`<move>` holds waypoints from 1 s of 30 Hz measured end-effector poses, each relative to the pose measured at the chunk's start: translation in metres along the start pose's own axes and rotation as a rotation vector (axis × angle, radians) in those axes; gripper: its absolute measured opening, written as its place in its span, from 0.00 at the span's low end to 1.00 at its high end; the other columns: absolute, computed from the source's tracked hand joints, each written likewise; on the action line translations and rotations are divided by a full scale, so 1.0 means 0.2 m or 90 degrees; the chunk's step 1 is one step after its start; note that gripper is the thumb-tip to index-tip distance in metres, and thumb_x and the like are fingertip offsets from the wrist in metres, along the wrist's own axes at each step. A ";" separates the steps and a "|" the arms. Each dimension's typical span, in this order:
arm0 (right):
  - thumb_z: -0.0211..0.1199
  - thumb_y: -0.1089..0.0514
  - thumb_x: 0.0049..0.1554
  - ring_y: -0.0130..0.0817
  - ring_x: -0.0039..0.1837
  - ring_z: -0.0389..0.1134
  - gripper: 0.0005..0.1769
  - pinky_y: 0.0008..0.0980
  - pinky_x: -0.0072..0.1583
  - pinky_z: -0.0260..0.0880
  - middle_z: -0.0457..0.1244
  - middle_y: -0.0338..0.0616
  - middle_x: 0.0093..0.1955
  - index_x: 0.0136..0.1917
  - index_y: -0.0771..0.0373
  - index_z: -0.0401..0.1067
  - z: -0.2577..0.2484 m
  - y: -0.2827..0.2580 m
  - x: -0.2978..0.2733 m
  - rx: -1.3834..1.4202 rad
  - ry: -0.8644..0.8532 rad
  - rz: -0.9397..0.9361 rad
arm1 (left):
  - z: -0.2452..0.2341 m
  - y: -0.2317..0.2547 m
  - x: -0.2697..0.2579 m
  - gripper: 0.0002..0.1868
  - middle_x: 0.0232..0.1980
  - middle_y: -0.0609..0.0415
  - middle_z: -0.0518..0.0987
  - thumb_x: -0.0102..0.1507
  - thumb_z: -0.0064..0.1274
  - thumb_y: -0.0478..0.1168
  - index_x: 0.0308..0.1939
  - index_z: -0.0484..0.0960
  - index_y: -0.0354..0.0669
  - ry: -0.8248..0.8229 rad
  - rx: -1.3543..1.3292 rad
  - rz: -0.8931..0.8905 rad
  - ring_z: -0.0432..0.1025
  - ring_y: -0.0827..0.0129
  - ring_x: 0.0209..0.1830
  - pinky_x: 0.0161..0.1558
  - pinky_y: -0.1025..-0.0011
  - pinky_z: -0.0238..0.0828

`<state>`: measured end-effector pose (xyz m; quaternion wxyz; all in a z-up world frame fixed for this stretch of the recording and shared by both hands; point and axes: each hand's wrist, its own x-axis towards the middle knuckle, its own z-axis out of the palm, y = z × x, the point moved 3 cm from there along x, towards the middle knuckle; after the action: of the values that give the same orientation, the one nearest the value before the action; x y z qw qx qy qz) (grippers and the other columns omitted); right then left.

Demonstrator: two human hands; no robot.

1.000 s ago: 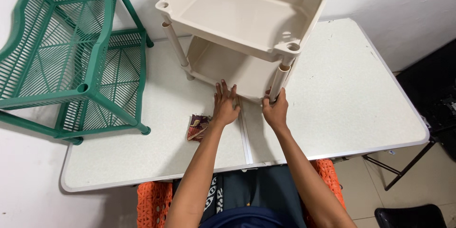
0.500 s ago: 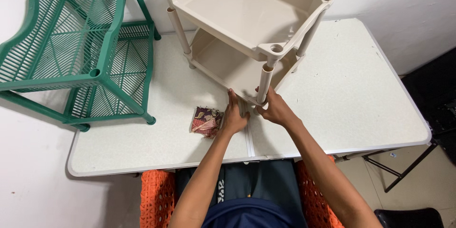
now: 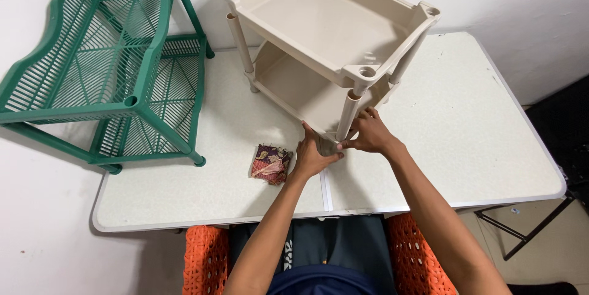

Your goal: The person disassembles a beige plastic storage rack on a white table. They remove the vertical support rods one by one and place them into the tray sections, separating the rack into its component parts.

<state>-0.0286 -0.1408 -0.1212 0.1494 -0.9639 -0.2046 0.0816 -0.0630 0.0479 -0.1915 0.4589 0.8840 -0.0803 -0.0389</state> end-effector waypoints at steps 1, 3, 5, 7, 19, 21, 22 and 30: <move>0.73 0.28 0.38 0.41 0.73 0.57 0.35 0.52 0.79 0.37 0.73 0.38 0.52 0.48 0.55 0.83 0.01 -0.02 -0.02 0.005 0.029 -0.016 | -0.01 0.02 0.00 0.85 0.70 0.34 0.68 0.42 0.74 0.60 0.73 0.20 0.20 -0.003 -0.004 -0.019 0.69 0.49 0.68 0.71 0.52 0.58; 0.72 0.26 0.38 0.41 0.72 0.59 0.34 0.53 0.79 0.38 0.73 0.39 0.52 0.44 0.55 0.85 0.04 -0.05 -0.05 0.020 0.072 -0.037 | -0.03 0.04 -0.02 0.87 0.68 0.37 0.71 0.41 0.75 0.59 0.73 0.18 0.21 0.007 -0.037 -0.021 0.70 0.49 0.66 0.69 0.56 0.62; 0.70 0.25 0.38 0.41 0.71 0.59 0.34 0.55 0.78 0.38 0.73 0.38 0.50 0.43 0.54 0.85 0.05 -0.08 -0.05 0.036 0.100 -0.053 | -0.04 0.05 -0.03 0.88 0.67 0.38 0.72 0.40 0.77 0.57 0.73 0.17 0.22 0.026 -0.061 -0.010 0.70 0.49 0.65 0.68 0.59 0.64; 0.69 0.24 0.41 0.39 0.69 0.61 0.36 0.54 0.80 0.40 0.73 0.38 0.51 0.46 0.55 0.84 0.05 -0.08 -0.07 0.033 0.108 -0.057 | -0.01 0.04 -0.03 0.88 0.67 0.36 0.71 0.40 0.79 0.54 0.72 0.16 0.23 0.048 -0.083 0.011 0.69 0.48 0.66 0.66 0.60 0.65; 0.71 0.27 0.41 0.43 0.67 0.61 0.37 0.52 0.74 0.46 0.73 0.44 0.48 0.46 0.61 0.84 0.02 -0.15 -0.06 0.062 0.201 -0.119 | 0.00 -0.12 -0.01 0.75 0.66 0.29 0.69 0.46 0.73 0.47 0.80 0.31 0.28 0.137 -0.102 0.069 0.68 0.41 0.66 0.64 0.52 0.70; 0.71 0.27 0.42 0.42 0.63 0.63 0.37 0.49 0.72 0.49 0.73 0.43 0.46 0.46 0.62 0.84 0.06 -0.21 -0.06 0.051 0.226 -0.122 | -0.05 -0.15 -0.02 0.75 0.72 0.23 0.59 0.44 0.75 0.46 0.79 0.32 0.32 0.174 -0.065 0.128 0.63 0.36 0.68 0.63 0.49 0.67; 0.71 0.27 0.43 0.42 0.60 0.63 0.36 0.48 0.71 0.50 0.73 0.43 0.45 0.46 0.62 0.83 0.07 -0.26 -0.05 0.038 0.243 -0.125 | -0.07 -0.17 -0.02 0.76 0.75 0.21 0.54 0.43 0.77 0.45 0.79 0.33 0.33 0.195 -0.046 0.159 0.61 0.34 0.69 0.63 0.47 0.66; 0.74 0.33 0.46 0.39 0.47 0.63 0.29 0.45 0.62 0.54 0.70 0.41 0.36 0.41 0.63 0.82 0.26 -0.58 -0.02 0.016 0.328 -0.040 | -0.22 -0.34 -0.03 0.49 0.67 0.34 0.67 0.46 0.72 0.36 0.69 0.64 0.44 0.181 -0.092 0.226 0.67 0.41 0.66 0.61 0.50 0.71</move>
<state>-0.0863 -0.0274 -0.1319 0.2106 -0.9443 -0.1886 -0.1685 -0.0552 0.1225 -0.2212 0.5273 0.8176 -0.1660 0.1613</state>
